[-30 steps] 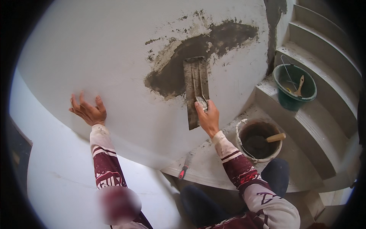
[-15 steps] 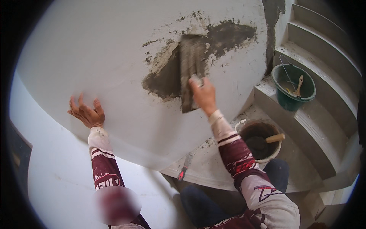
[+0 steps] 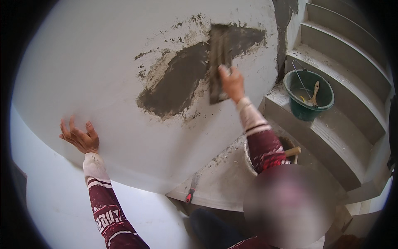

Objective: The person applies plaster to a white wall using a trowel and a bucket of plaster. They repeatedly scoop plaster and spread it over the surface, smoothing it out. A paintbrush is also used to apply a liquid to the wall.

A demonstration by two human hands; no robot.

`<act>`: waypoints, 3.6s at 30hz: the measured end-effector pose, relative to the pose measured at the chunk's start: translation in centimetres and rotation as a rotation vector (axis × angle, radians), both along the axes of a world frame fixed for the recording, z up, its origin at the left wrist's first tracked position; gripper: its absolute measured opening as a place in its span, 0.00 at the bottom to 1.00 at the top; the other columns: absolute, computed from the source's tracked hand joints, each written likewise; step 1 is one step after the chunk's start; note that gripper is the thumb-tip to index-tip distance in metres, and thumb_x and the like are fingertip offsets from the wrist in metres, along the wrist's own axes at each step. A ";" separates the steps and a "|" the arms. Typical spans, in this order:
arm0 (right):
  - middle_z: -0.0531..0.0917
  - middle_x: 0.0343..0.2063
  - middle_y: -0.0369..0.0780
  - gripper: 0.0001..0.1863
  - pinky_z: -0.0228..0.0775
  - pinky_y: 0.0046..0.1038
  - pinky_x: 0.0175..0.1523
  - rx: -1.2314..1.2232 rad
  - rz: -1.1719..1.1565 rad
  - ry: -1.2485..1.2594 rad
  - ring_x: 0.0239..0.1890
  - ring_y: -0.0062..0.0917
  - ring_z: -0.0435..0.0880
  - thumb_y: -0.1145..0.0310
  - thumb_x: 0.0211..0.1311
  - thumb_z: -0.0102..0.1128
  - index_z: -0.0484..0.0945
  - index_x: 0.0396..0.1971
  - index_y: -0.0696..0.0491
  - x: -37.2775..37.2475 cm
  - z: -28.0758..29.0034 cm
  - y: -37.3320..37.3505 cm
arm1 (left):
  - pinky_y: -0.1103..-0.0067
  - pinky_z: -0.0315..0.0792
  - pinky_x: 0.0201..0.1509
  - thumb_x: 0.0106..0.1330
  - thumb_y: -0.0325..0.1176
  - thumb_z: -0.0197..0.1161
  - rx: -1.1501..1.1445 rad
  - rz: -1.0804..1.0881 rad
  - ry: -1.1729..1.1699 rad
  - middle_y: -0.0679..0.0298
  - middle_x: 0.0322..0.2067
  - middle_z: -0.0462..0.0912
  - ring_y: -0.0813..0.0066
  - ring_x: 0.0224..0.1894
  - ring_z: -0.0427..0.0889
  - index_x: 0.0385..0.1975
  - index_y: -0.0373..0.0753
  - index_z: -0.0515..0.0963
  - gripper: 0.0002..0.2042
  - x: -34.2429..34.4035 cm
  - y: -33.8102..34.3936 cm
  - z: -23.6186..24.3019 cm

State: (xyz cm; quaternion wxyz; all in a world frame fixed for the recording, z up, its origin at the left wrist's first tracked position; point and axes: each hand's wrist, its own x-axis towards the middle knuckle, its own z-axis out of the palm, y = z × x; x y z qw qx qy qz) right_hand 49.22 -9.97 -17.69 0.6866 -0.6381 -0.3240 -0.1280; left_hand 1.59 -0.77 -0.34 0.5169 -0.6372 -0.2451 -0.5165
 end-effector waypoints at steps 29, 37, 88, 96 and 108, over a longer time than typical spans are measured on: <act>0.82 0.42 0.57 0.25 0.71 0.39 0.53 -0.013 0.102 0.003 0.48 0.50 0.81 0.55 0.63 0.59 0.72 0.51 0.60 2.6 -5.5 -0.5 | 0.45 0.34 0.71 0.69 0.53 0.50 0.013 0.034 0.014 0.56 0.66 0.54 0.54 0.71 0.50 0.62 0.48 0.61 0.26 0.6 -0.2 -0.1; 0.80 0.45 0.58 0.28 0.70 0.41 0.55 0.025 0.124 0.031 0.51 0.52 0.79 0.52 0.61 0.62 0.73 0.49 0.62 1.4 -1.3 0.3 | 0.45 0.34 0.71 0.69 0.54 0.50 0.015 0.052 0.025 0.55 0.66 0.54 0.52 0.71 0.50 0.62 0.48 0.60 0.27 -0.2 -0.1 0.1; 0.78 0.22 0.46 0.28 0.66 0.29 0.15 0.078 0.527 0.611 0.11 0.26 0.74 0.58 0.66 0.58 0.63 0.53 0.66 -2.1 -6.8 -2.7 | 0.49 0.33 0.73 0.68 0.52 0.51 0.028 0.030 0.041 0.53 0.66 0.56 0.52 0.71 0.52 0.62 0.46 0.62 0.27 -0.5 -0.4 0.3; 0.81 0.35 0.58 0.24 0.75 0.41 0.35 0.134 0.200 0.055 0.34 0.50 0.84 0.59 0.65 0.59 0.67 0.51 0.63 -8.4 -3.1 0.4 | 0.49 0.35 0.72 0.67 0.54 0.52 0.047 0.022 0.013 0.54 0.65 0.58 0.53 0.70 0.53 0.60 0.46 0.63 0.27 0.2 0.0 0.0; 0.80 0.40 0.61 0.28 0.72 0.43 0.47 0.021 0.236 -0.112 0.44 0.56 0.80 0.58 0.65 0.59 0.65 0.54 0.66 -10.1 3.9 0.2 | 0.49 0.34 0.73 0.67 0.56 0.51 0.011 0.006 -0.014 0.55 0.64 0.58 0.52 0.69 0.53 0.59 0.49 0.63 0.26 -1.3 -0.1 -0.1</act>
